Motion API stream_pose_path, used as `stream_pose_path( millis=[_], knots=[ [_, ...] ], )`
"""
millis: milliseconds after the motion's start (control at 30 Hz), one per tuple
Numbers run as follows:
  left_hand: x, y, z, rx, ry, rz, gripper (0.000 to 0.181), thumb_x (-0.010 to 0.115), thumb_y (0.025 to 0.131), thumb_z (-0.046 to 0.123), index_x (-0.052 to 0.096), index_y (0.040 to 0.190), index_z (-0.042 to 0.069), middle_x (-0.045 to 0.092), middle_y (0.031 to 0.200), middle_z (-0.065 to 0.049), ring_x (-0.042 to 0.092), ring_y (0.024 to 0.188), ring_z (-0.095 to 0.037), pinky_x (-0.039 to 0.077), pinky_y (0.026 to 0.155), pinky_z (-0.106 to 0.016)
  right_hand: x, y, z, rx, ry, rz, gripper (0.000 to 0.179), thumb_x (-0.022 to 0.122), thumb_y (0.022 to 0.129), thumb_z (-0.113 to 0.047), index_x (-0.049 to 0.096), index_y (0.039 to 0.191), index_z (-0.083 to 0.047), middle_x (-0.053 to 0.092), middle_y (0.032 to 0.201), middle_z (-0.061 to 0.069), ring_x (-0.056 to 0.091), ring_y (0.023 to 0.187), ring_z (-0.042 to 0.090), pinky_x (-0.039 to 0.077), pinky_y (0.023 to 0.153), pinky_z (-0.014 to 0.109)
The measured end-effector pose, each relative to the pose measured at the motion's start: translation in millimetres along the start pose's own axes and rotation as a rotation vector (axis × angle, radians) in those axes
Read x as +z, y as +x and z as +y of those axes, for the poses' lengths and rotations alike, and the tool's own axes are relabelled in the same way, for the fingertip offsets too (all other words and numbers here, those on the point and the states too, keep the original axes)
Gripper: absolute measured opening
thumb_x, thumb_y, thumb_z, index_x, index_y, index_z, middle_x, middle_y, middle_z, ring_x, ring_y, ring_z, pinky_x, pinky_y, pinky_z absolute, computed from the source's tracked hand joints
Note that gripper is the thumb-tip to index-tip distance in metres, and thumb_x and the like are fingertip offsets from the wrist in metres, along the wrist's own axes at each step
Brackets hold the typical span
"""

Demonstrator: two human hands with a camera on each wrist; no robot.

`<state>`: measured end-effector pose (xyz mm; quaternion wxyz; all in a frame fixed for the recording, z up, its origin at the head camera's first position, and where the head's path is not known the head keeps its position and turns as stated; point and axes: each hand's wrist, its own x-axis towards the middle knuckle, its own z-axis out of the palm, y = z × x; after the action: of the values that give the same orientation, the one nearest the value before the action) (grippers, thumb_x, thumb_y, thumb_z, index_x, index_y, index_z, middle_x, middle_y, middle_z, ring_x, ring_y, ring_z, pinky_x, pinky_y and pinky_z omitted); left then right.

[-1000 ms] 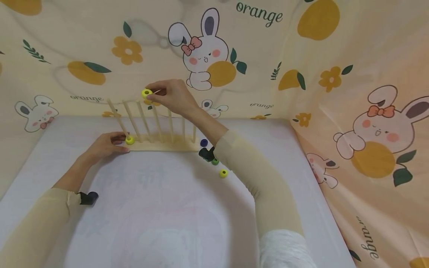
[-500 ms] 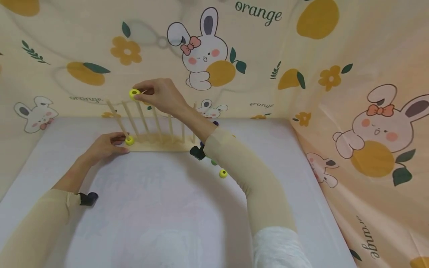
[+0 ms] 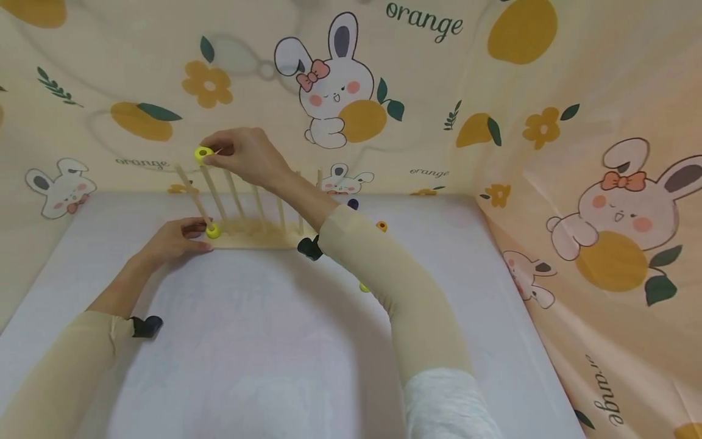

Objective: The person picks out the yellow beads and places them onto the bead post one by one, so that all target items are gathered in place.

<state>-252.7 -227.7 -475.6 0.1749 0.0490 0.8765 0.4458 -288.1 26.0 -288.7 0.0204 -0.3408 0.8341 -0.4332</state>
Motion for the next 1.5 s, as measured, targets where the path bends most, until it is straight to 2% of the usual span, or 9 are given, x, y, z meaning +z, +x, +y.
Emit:
stream_pose_path(
  millis=[233, 567, 900, 1200, 1500],
  knots=[
    [-1.0, 2.3, 0.2, -0.006, -0.009, -0.004, 0.081, 0.079, 0.086, 0.019, 0.035, 0.152, 0.0, 0.044, 0.149, -0.023, 0.043, 0.135, -0.038, 0.035, 0.114, -0.05, 6.4, 8.1, -9.2, 0.024, 0.035, -0.008, 0.033, 0.073, 0.091, -0.023, 0.071, 0.122, -0.01, 0.073, 0.108, -0.003, 0.067, 0.092, 0.001, 0.053, 0.082, 0.015],
    [-2.4, 3.8, 6.5, 0.011, 0.006, 0.0, 0.08, 0.078, 0.087, 0.019, 0.035, 0.152, 0.0, 0.044, 0.149, -0.022, 0.044, 0.134, -0.038, 0.035, 0.114, -0.05, 8.4, 19.4, -15.2, -0.001, -0.023, -0.023, 0.031, 0.072, 0.092, -0.023, 0.071, 0.12, -0.009, 0.073, 0.109, -0.003, 0.066, 0.095, 0.0, 0.05, 0.086, 0.012],
    [0.0, 6.1, 5.5, 0.006, 0.015, -0.008, 0.081, 0.079, 0.087, 0.022, 0.035, 0.152, 0.0, 0.044, 0.149, -0.022, 0.043, 0.135, -0.038, 0.035, 0.114, -0.05, 16.9, 25.6, -14.6, 0.028, -0.053, -0.042, 0.032, 0.072, 0.092, -0.024, 0.072, 0.121, -0.011, 0.073, 0.108, -0.004, 0.065, 0.092, 0.001, 0.05, 0.083, 0.012],
    [1.4, 4.4, 0.5, -0.004, 0.021, -0.013, 0.082, 0.078, 0.088, 0.023, 0.034, 0.152, -0.001, 0.044, 0.147, -0.024, 0.043, 0.135, -0.039, 0.035, 0.114, -0.051, 24.1, 28.8, -15.0, 0.043, -0.069, -0.1, 0.031, 0.07, 0.094, -0.025, 0.071, 0.121, -0.011, 0.073, 0.108, -0.005, 0.064, 0.095, 0.0, 0.05, 0.083, 0.012],
    [1.8, 0.7, -0.9, -0.017, 0.014, -0.004, 0.082, 0.078, 0.087, 0.022, 0.034, 0.152, -0.002, 0.044, 0.147, -0.024, 0.043, 0.135, -0.039, 0.034, 0.114, -0.05, 29.3, 31.8, -15.3, 0.092, -0.106, -0.149, 0.034, 0.07, 0.093, -0.028, 0.071, 0.124, -0.014, 0.073, 0.114, -0.006, 0.064, 0.099, 0.003, 0.05, 0.083, 0.013]
  ],
)
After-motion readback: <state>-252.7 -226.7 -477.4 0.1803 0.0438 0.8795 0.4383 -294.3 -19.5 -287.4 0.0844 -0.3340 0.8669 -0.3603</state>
